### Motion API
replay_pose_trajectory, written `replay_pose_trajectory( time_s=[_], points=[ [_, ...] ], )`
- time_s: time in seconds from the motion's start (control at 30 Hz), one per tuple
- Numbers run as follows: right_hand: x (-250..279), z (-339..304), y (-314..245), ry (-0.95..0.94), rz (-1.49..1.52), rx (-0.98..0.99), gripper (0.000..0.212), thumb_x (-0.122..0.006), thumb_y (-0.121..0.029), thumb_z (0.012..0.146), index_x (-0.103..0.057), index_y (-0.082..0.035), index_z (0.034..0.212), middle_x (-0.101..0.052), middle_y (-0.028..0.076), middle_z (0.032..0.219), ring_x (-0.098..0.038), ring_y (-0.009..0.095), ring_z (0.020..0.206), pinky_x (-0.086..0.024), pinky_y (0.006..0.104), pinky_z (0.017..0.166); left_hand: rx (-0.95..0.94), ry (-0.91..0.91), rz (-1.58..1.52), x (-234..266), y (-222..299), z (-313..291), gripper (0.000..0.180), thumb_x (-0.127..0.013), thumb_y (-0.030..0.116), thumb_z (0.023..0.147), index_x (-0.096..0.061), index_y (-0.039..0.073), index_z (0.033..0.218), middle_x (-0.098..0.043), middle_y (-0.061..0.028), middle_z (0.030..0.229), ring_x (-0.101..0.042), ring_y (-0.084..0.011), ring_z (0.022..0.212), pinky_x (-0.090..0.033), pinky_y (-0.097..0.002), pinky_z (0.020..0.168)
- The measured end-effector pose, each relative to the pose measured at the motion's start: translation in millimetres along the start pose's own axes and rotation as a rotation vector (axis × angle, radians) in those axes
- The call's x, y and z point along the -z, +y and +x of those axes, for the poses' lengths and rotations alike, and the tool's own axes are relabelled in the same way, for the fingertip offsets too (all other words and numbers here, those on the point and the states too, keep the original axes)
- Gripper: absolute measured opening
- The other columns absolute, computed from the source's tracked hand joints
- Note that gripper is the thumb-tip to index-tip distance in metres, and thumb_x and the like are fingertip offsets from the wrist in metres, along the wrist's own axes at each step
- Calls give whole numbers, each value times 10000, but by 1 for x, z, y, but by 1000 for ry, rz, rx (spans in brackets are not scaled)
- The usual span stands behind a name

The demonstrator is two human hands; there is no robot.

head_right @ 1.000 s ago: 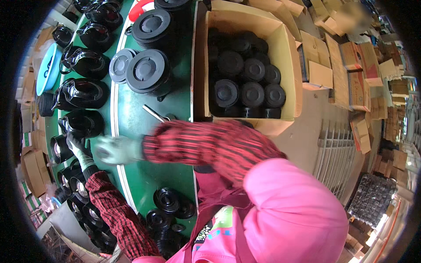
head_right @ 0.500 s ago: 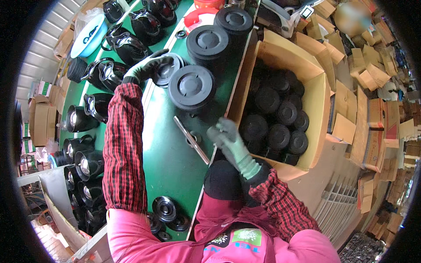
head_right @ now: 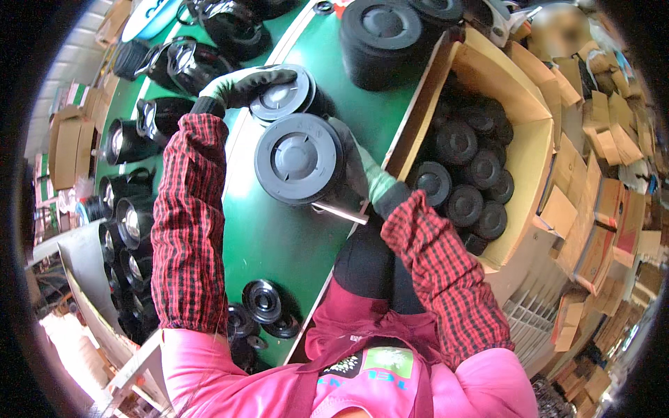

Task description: The person repeatedly picks up a black kettle, places a lid on top, and uses a metal rod to press or secure the lid. They then place the assembled kettle on the green work surface and repeat the process with additional kettles.

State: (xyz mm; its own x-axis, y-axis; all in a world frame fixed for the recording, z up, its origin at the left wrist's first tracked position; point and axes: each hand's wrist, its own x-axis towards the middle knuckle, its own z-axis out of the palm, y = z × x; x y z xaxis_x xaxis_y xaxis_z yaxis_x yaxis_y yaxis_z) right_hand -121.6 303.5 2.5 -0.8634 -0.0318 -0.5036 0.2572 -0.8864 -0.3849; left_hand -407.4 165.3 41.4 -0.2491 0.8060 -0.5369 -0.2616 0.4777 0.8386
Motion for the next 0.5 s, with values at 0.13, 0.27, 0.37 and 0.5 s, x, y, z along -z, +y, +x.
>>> replay_pose_trajectory(
  time_s=[0.13,0.27,0.37,0.5],
  points=[
    [-10,-13,26,-87,-224,106,735,-596,11,962,-221,-105,1584,-369,86,1557,-396,189,1410,-324,340,1192,36,10,-56,-15,-10,-25,497,-640,335,1007,-564,28,1391,-660,-46,1271,-612,-106,1123,-490,-271,1036],
    [20,5,47,-167,-377,282,566,-566,-176,1020,-350,-99,1538,-482,87,1488,-466,198,1354,-377,338,1152,-151,138,-35,-11,-39,-44,463,-588,282,1037,-537,15,1412,-624,-62,1333,-597,-131,1169,-474,-295,1064],
    [24,-6,30,329,-471,277,476,-486,-374,1066,-504,-104,1458,-559,56,1434,-515,187,1305,-405,368,1129,-335,668,240,-31,-42,-73,453,-668,219,991,-559,21,1384,-639,-97,1309,-577,-169,1206,-464,-330,1061],
    [-57,-80,11,109,-1356,1036,531,-569,-265,1011,-449,-55,1483,-409,143,1541,-368,283,1428,-306,432,1169,-728,1119,434,-72,-61,-165,388,-742,124,903,-641,16,1262,-681,-97,1187,-646,-173,1069,-500,-309,967]
  ],
)
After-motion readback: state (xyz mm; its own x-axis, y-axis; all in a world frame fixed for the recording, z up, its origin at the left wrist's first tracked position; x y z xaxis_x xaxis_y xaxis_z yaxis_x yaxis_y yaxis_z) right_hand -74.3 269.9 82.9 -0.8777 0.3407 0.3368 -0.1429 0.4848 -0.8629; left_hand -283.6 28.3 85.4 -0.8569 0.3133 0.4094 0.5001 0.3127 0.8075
